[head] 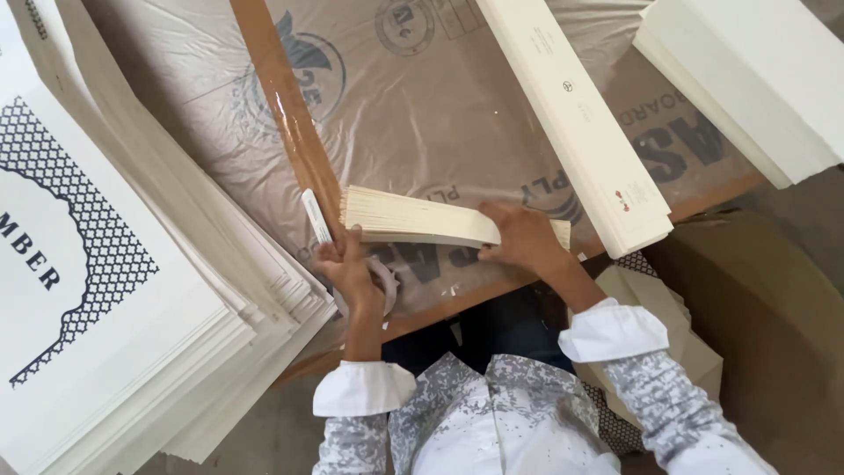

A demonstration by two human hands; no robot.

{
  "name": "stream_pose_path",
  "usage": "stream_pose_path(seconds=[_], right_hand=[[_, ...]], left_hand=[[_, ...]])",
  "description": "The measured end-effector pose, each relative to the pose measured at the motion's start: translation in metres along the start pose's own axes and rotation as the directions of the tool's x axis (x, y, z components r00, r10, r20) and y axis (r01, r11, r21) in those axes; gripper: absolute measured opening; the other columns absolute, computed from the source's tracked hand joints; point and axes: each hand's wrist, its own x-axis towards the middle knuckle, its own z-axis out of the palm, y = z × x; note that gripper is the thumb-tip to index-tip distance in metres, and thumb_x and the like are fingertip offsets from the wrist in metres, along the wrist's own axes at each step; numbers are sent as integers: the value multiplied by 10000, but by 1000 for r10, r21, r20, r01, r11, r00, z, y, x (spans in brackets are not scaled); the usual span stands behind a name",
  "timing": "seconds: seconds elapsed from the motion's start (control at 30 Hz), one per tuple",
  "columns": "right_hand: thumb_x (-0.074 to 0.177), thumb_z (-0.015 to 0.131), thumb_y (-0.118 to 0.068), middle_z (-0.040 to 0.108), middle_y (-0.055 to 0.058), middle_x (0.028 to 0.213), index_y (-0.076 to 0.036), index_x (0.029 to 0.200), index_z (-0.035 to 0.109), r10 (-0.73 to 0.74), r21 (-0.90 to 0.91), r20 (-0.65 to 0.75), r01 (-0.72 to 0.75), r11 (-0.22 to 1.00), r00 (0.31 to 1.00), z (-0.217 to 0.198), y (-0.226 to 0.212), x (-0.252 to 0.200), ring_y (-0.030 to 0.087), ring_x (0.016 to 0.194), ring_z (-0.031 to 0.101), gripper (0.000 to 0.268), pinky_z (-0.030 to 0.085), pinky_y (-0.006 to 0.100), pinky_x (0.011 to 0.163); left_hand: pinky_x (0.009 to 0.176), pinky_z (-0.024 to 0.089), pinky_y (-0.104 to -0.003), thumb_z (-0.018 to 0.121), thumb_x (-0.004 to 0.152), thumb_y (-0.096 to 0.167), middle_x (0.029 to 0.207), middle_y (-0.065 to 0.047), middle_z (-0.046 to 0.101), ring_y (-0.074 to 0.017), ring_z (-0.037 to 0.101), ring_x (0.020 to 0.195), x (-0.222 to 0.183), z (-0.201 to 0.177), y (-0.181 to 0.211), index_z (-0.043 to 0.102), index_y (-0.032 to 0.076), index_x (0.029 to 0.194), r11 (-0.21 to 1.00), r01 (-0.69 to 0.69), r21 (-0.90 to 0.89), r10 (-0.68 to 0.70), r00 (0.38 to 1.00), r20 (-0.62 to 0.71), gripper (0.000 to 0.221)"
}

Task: Taping and stacking long strips of paper on a workbench in a manufacturing setting.

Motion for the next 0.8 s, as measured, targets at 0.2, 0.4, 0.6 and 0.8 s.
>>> stream_pose_path(seconds=[0.2,0.4,0.6,0.8], right_hand=[[648,880,-453,651,178,1263,-79,1315,613,-24,-63,-118,16,998,993,12,0,-17,345,1142,622,811,430,501,993],[710,855,-523,662,118,1186,-75,1244,664,100,-155,-483,-198,968,870,11,0,-64,332,1167,605,722,344,538,1128],[752,901,-471,641,84,1265,-92,1250,710,242,100,-581,-227,969,777,23,8,-70,286,1245,559,655,415,455,1112],[682,923,-537,636,112,1177,-75,1167,698,22,-95,-573,-93,991,819,22,-14,-37,322,1183,555,706,358,533,1124]], left_hand=[[1130,416,-442,980,737,249,1362,-183,518,-317,491,1322,14,15,46,514,25,1387,182,-898,402,627,421,655,831],[1166,486,-402,963,751,268,1522,-120,532,-299,543,1396,43,5,52,530,126,1492,546,-760,354,219,537,815,869],[1188,398,-435,1019,435,203,1520,-144,441,-326,459,1400,20,5,69,321,111,1562,414,-831,373,140,463,875,1329],[1198,370,-465,983,511,140,1586,-195,403,-400,386,1458,29,10,69,461,129,1531,227,-922,315,224,364,904,1146]])
